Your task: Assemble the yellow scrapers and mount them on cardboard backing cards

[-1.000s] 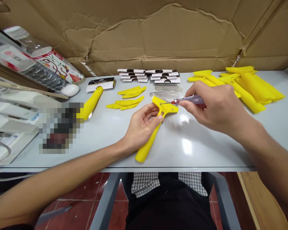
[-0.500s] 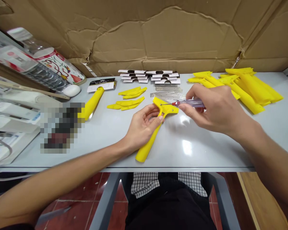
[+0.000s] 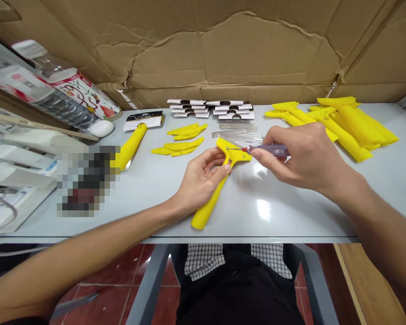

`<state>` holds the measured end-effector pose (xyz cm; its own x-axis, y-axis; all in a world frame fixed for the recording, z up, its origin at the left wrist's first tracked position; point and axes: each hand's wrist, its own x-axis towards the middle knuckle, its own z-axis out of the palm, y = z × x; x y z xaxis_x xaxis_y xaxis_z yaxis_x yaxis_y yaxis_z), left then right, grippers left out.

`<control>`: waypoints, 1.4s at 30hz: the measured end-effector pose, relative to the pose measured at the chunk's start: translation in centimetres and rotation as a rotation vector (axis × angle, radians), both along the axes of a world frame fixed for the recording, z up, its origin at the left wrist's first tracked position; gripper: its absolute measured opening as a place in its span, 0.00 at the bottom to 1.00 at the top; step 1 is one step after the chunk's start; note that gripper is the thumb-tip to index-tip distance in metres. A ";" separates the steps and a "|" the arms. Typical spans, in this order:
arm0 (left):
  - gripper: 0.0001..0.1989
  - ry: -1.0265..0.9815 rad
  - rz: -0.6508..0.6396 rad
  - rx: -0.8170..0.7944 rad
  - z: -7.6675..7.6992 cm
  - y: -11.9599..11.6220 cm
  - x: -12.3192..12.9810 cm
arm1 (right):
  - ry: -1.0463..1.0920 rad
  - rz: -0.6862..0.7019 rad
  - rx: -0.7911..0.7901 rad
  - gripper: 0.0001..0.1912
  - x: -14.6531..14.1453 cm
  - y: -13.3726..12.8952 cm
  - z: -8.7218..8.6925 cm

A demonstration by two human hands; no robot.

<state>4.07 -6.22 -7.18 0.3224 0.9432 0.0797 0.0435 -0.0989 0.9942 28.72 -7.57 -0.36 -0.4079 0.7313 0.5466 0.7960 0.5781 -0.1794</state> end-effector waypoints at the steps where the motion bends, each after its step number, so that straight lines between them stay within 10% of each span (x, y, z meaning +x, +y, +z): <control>1: 0.16 0.002 0.000 0.000 0.0 0.0 0.0 | 0.011 0.010 -0.008 0.16 0.0 -0.1 0.1; 27: 0.16 -0.009 0.008 -0.007 -0.3 0.1 -0.1 | 0.097 0.181 -0.044 0.08 0.0 -0.1 -0.2; 42: 0.17 -0.016 -0.004 -0.003 -0.3 0.1 -0.1 | -0.013 -0.002 -0.039 0.14 0.3 0.1 -0.1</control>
<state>3.93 -6.12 -7.52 0.3248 0.9423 0.0816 0.0272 -0.0955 0.9951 28.99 -7.45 -0.41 -0.4129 0.7529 0.5125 0.7996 0.5691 -0.1917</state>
